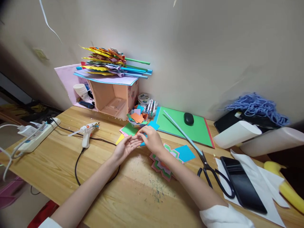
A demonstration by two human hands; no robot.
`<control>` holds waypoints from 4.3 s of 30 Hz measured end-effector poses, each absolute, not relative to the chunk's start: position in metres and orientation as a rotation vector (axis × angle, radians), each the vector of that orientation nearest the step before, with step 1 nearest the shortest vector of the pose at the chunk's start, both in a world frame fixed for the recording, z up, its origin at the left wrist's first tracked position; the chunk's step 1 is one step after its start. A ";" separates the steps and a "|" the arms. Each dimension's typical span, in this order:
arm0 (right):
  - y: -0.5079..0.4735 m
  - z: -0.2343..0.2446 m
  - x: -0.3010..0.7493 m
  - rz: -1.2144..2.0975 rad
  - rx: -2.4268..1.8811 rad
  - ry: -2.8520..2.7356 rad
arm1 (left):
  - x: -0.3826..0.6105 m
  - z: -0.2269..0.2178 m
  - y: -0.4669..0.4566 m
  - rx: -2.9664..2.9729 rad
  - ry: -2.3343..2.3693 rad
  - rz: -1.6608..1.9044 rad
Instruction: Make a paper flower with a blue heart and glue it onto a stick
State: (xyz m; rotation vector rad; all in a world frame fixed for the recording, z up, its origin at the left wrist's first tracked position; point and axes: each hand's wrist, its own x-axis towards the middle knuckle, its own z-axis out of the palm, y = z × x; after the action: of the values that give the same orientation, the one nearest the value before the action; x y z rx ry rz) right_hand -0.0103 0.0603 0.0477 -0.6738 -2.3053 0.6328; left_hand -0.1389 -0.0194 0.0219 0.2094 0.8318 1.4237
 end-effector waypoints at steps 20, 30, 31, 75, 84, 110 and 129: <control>0.067 0.047 0.007 0.354 -0.533 -2.316 | -0.146 0.041 -0.028 0.234 0.425 1.389; 0.068 0.053 -0.001 0.751 -0.522 -2.376 | -0.143 0.038 -0.030 0.350 0.463 1.345; 0.066 0.051 -0.002 0.745 -0.555 -2.364 | -0.142 0.038 -0.030 0.362 0.465 1.336; 0.164 0.072 -0.070 1.004 -0.947 -2.309 | -0.152 0.024 -0.033 1.874 1.524 1.432; 0.167 0.073 -0.064 1.204 -0.996 -2.212 | -0.152 0.024 -0.034 2.070 1.627 1.322; 0.151 0.093 -0.028 1.949 -0.699 -1.807 | -0.163 0.081 0.038 1.531 1.512 1.764; 0.120 0.099 -0.027 1.956 -0.578 -1.614 | -0.142 0.103 0.011 1.780 1.666 1.871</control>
State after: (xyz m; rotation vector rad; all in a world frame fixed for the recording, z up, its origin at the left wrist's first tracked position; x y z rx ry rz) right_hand -0.0273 0.1205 0.0992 -0.5778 -1.6144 1.9559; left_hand -0.1419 0.0105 0.1029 1.7795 1.6660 1.8707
